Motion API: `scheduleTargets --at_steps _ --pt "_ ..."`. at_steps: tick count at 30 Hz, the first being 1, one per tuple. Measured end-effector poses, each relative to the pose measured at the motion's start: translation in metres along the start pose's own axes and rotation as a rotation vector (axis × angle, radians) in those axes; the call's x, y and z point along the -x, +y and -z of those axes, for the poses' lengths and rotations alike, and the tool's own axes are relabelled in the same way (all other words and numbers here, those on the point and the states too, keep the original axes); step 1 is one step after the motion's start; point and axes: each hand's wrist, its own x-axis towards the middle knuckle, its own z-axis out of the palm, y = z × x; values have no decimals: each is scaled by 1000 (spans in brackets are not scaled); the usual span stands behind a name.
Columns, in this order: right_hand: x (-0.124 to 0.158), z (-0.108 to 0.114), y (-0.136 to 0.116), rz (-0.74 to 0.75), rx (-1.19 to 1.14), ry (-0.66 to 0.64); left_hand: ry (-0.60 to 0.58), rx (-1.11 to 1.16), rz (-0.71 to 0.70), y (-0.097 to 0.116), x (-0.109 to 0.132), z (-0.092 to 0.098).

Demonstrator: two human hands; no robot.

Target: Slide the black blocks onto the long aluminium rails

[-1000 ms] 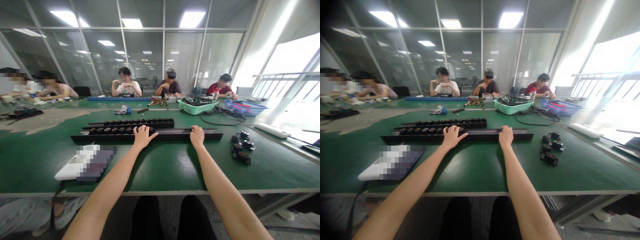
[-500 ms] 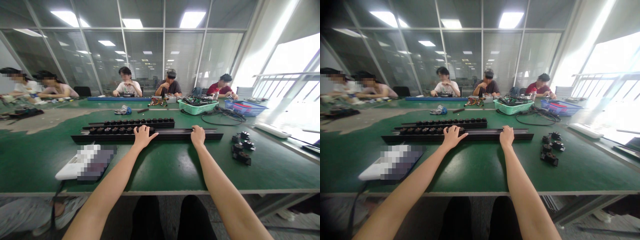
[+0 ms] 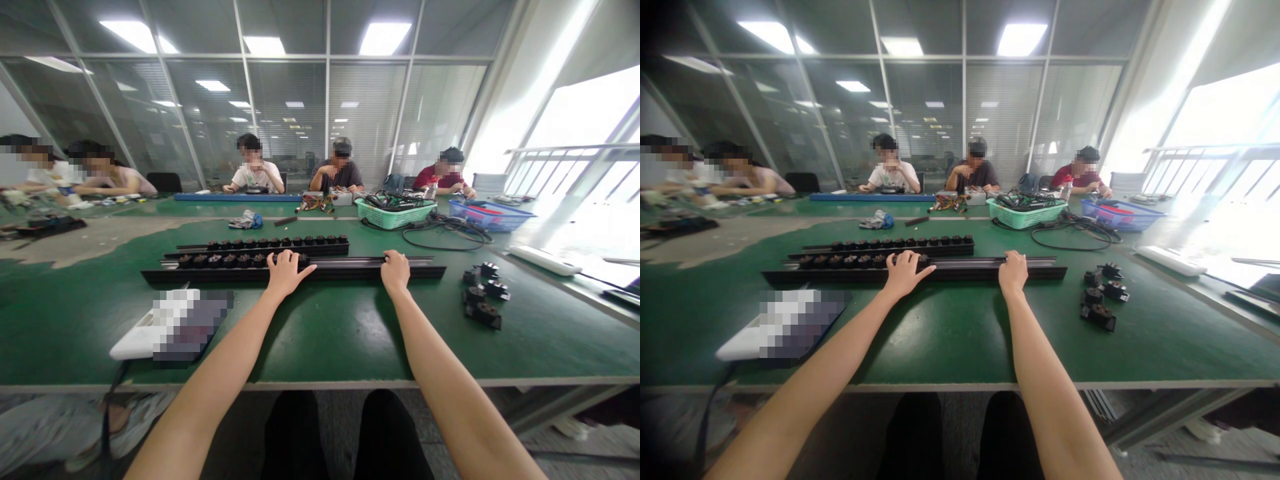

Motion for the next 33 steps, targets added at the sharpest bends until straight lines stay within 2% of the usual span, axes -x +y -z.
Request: scheduleTargets --at_steps 33 --pt "-7 3 12 -18 -24 45 -12 0 1 0 -1 0"
